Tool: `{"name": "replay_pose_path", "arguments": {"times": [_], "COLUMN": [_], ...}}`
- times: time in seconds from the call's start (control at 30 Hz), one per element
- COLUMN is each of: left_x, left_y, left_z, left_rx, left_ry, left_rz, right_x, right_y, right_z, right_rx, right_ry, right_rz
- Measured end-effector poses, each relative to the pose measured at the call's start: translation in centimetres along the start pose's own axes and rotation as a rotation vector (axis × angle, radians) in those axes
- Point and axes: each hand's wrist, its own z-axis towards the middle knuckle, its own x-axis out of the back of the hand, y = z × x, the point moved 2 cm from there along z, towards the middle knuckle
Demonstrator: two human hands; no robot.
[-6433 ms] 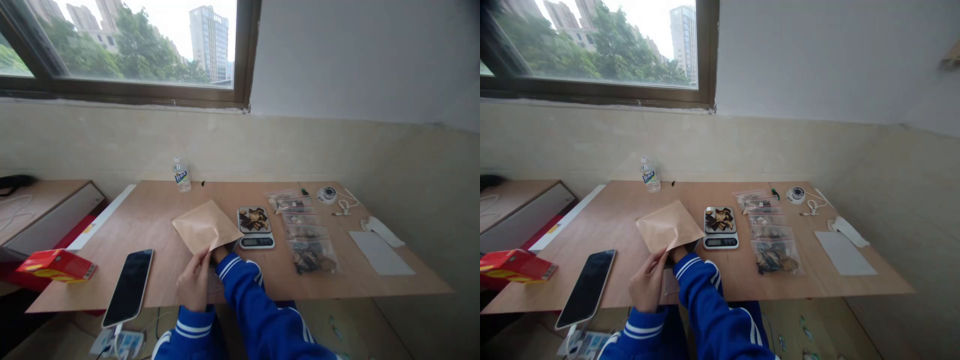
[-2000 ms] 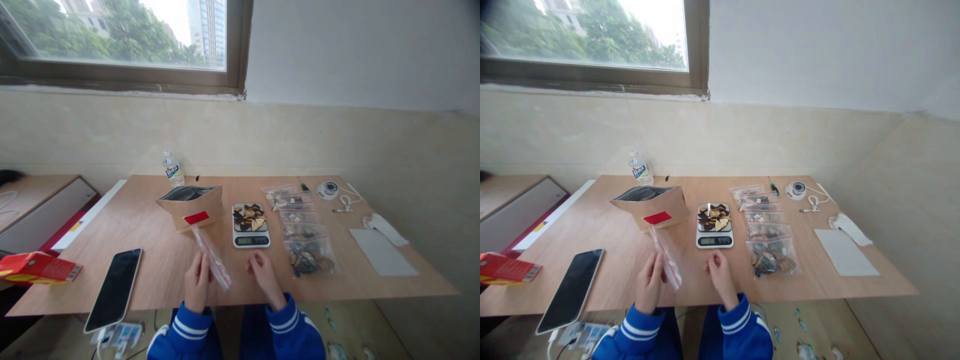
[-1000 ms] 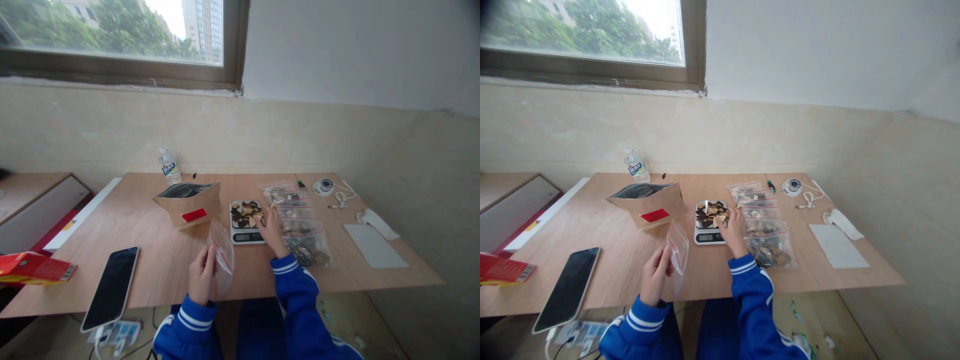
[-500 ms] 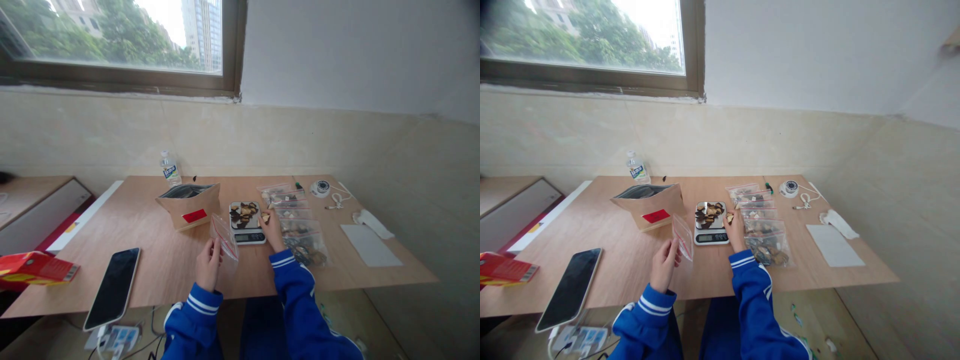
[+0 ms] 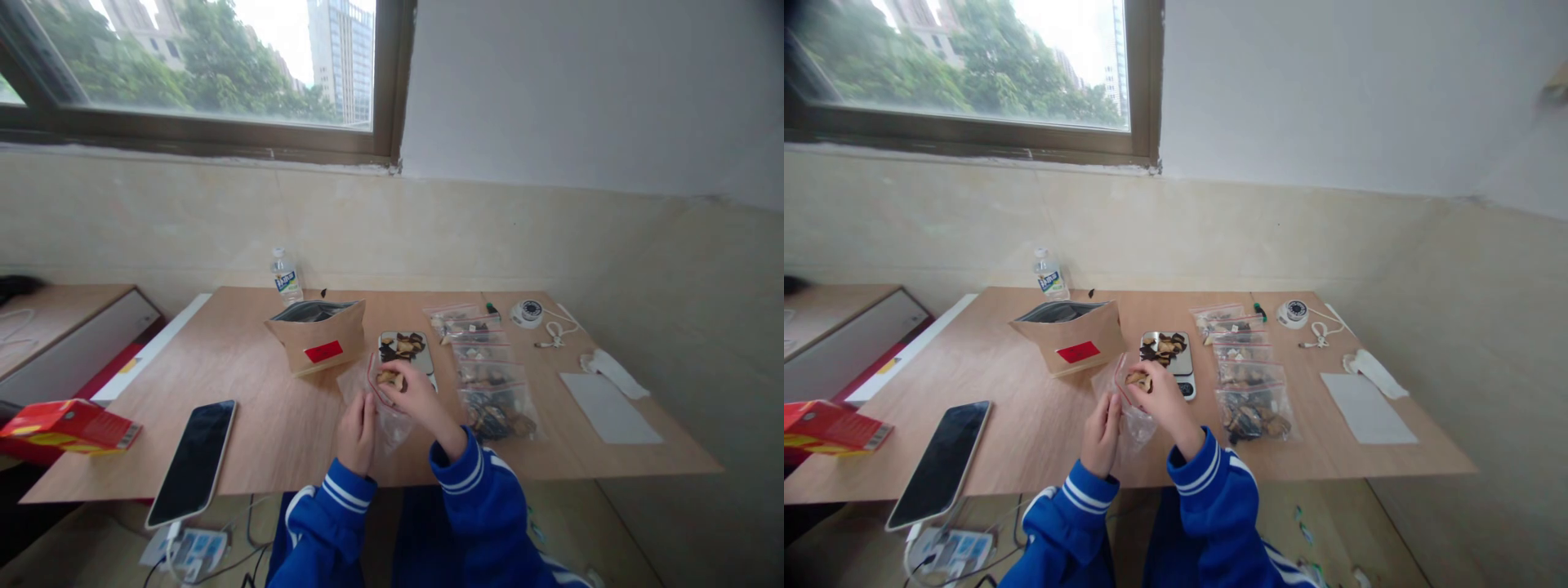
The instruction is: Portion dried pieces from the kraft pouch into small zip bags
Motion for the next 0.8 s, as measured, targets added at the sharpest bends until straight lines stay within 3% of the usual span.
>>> {"name": "replay_pose_path", "arguments": {"times": [0.1,0.17,0.23,0.3,0.37,0.4,0.57,0.8], "left_x": [-0.1,-0.1,0.0,0.1,0.3,0.4,0.9,1.1], "left_y": [-0.8,-1.3,-1.7,-2.0,-2.1,-2.1,-2.1,-2.4], "left_z": [-0.3,-0.4,-0.3,-0.3,-0.3,-0.3,-0.6,-0.6], "left_rx": [0.038,0.047,0.057,0.079,0.091,0.093,0.115,0.148], "left_ry": [0.036,0.054,0.076,0.105,0.123,0.121,0.103,0.124], "left_rz": [-0.090,-0.125,-0.141,-0.150,-0.151,-0.148,-0.129,-0.170], "right_x": [0.0,0.3,0.6,0.8,0.6,0.2,-1.6,-0.7], "right_y": [-0.1,-0.3,0.1,1.3,3.2,4.2,8.0,8.3], "right_z": [-0.5,-0.5,0.0,1.0,2.2,2.8,4.6,6.0], "right_rx": [0.014,0.031,0.069,0.104,0.137,0.154,0.208,0.289], "right_ry": [-0.150,-0.174,-0.092,0.079,0.206,0.208,0.070,-0.016], "right_rz": [0.012,0.062,0.093,0.016,-0.204,-0.344,-0.813,-0.865]}}
